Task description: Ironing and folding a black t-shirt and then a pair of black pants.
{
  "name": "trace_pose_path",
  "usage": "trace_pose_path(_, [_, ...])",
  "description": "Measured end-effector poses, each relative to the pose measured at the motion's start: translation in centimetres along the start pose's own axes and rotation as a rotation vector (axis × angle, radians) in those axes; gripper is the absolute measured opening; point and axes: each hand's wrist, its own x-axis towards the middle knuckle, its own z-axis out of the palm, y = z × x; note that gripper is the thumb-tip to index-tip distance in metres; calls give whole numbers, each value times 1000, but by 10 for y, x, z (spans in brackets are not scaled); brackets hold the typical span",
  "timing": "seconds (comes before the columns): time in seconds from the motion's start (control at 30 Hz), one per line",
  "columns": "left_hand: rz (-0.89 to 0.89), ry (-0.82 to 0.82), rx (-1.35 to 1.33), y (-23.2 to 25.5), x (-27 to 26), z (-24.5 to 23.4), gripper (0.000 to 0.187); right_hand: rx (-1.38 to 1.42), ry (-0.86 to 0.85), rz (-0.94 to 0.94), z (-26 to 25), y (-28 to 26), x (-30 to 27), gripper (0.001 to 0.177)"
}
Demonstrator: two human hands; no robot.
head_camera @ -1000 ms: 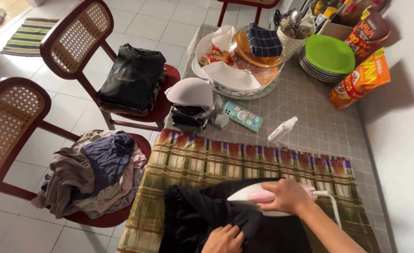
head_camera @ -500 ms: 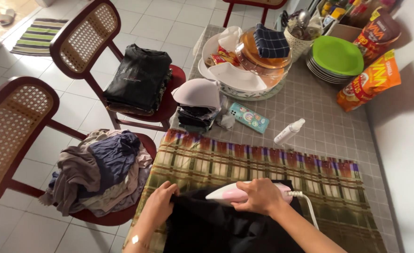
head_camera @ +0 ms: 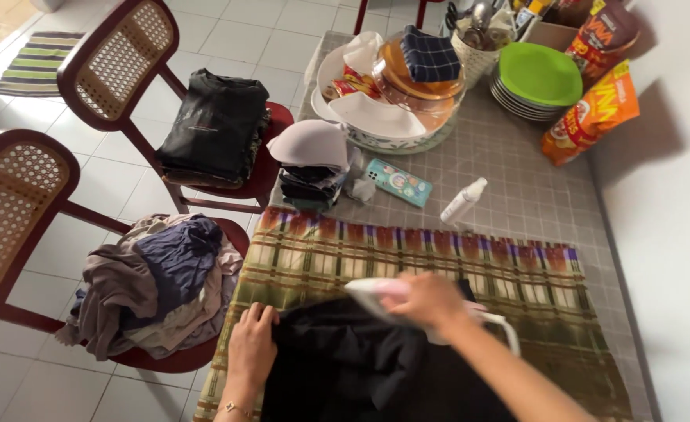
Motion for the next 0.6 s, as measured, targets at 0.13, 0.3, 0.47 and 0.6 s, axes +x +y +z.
trace_pose_path(0.13, [-24,29,85,20,-3,-1,34,-89,-29,289,-29,58,-33,70])
trace_pose_path(0.3, [76,378,196,82,-30,-13,41,-75,176,567,-28,134,-77,66])
trace_pose_path(0.47, [215,45,-72,134,-64,20,66,-37,218,708,-46,162,-107,62])
trace_pose_path(0.6, [275,-58,-50,164,-53,26,56,15,110,560,-50,126,-123,37])
